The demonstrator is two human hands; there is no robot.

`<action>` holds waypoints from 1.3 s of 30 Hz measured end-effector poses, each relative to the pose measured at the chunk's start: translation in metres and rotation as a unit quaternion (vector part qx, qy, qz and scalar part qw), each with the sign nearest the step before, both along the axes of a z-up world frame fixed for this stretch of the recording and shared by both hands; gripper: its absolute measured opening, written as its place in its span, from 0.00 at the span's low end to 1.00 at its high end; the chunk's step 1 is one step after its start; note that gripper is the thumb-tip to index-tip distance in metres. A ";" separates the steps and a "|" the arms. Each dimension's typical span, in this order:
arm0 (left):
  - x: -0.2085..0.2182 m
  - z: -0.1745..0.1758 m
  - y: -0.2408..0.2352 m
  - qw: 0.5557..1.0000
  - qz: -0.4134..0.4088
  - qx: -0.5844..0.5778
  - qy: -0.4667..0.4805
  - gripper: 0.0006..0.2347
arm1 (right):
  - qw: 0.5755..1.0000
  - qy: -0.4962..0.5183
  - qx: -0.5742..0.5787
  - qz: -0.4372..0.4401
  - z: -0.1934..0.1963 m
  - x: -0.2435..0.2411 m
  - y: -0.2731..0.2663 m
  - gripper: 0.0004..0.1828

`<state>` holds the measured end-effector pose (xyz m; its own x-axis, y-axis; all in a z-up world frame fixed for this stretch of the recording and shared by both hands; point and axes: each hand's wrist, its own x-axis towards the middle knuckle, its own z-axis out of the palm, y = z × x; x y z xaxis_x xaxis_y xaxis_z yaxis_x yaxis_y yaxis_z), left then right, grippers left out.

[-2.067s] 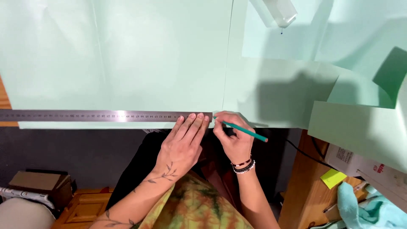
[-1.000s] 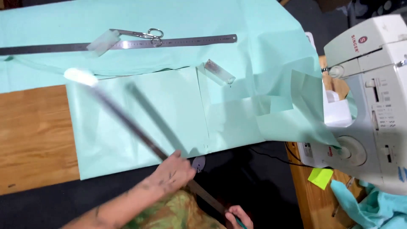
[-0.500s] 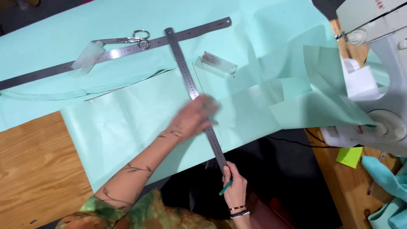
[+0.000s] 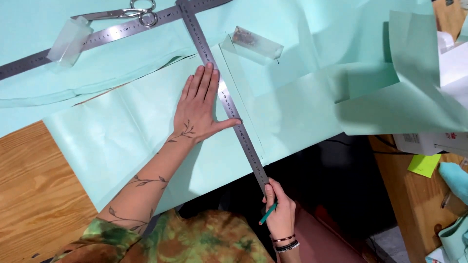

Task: Measuring, marking, and cutting green fabric pieces on a workbench using a ruler, pencil, and scissors.

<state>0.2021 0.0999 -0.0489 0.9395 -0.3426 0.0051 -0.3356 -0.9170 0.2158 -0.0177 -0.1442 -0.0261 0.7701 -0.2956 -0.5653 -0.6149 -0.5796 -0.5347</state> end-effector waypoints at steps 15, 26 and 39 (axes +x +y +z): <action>-0.002 0.002 0.000 1.000 -0.007 -0.028 0.009 0.56 | 0.978 -0.202 0.040 -0.020 -0.014 0.025 0.018 0.16; -0.001 0.004 -0.001 1.000 -0.012 -0.013 0.013 0.57 | 0.977 -0.187 0.093 -0.052 -0.012 0.026 0.021 0.17; -0.001 0.004 -0.002 1.000 -0.011 -0.009 0.006 0.57 | 0.978 -0.186 0.079 -0.043 -0.012 0.026 0.021 0.15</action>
